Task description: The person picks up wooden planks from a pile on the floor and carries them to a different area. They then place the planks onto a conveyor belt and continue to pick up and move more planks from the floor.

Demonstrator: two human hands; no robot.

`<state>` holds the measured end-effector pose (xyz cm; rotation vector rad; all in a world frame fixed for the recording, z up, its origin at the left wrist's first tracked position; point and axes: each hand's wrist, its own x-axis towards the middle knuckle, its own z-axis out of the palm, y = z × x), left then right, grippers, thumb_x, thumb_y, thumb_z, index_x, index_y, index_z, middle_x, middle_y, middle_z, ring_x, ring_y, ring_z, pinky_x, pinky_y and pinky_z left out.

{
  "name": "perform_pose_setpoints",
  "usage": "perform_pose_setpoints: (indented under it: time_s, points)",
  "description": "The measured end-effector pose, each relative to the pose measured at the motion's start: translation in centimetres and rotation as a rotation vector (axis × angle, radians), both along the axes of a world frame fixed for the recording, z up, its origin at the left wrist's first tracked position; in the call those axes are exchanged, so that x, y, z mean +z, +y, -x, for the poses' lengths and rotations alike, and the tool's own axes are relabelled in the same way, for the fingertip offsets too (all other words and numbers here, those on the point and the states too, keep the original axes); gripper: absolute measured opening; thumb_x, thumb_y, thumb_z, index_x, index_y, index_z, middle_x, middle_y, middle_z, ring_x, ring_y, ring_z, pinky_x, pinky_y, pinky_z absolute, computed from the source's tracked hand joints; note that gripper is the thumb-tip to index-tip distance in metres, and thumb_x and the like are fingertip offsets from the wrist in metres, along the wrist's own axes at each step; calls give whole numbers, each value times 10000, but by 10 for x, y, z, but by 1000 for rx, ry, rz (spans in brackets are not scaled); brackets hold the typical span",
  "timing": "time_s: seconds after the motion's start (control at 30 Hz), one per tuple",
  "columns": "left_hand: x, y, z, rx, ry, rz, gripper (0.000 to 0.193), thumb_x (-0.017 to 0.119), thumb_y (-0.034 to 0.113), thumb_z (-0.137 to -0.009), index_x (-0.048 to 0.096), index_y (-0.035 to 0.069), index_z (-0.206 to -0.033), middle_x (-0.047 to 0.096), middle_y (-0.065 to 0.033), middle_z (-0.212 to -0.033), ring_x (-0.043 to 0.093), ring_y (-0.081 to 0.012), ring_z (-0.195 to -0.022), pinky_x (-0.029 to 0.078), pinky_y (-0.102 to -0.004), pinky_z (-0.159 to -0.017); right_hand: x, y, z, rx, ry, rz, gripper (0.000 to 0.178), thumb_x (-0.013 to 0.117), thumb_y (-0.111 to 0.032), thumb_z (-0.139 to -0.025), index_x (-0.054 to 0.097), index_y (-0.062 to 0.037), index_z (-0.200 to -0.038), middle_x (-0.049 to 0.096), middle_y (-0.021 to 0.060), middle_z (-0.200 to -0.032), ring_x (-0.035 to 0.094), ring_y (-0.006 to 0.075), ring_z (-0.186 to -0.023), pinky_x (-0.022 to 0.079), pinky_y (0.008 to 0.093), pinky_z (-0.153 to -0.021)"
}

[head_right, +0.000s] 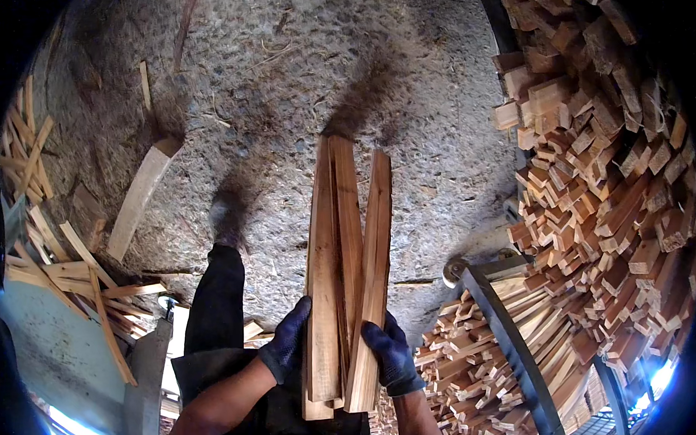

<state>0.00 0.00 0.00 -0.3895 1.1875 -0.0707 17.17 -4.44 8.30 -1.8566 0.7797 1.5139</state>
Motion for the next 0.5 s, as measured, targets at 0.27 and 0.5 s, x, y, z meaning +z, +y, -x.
perform_pose_setpoints:
  time_s: [0.27, 0.5]
  points:
    - [13, 35, -14, 8, -128, 163, 552, 667, 364, -846, 485, 61, -1271, 615, -120, -1117, 615, -233, -1011, 514, -396, -873, 0, -1, -15, 73, -69, 3, 384, 623, -91, -831, 545, 2, -1195, 625, 50, -1034, 586, 125, -874, 482, 273, -782]
    - [11, 53, -16, -50, -160, 116, 551, 672, 310, -844, 473, 11, -1262, 623, -132, -1101, 637, -244, -967, 531, -381, -852, 2, 15, -7, -77, -104, 79, 295, 606, -64, -835, 583, -16, -1126, 626, 21, -919, 588, 104, -787, 485, 237, -705]
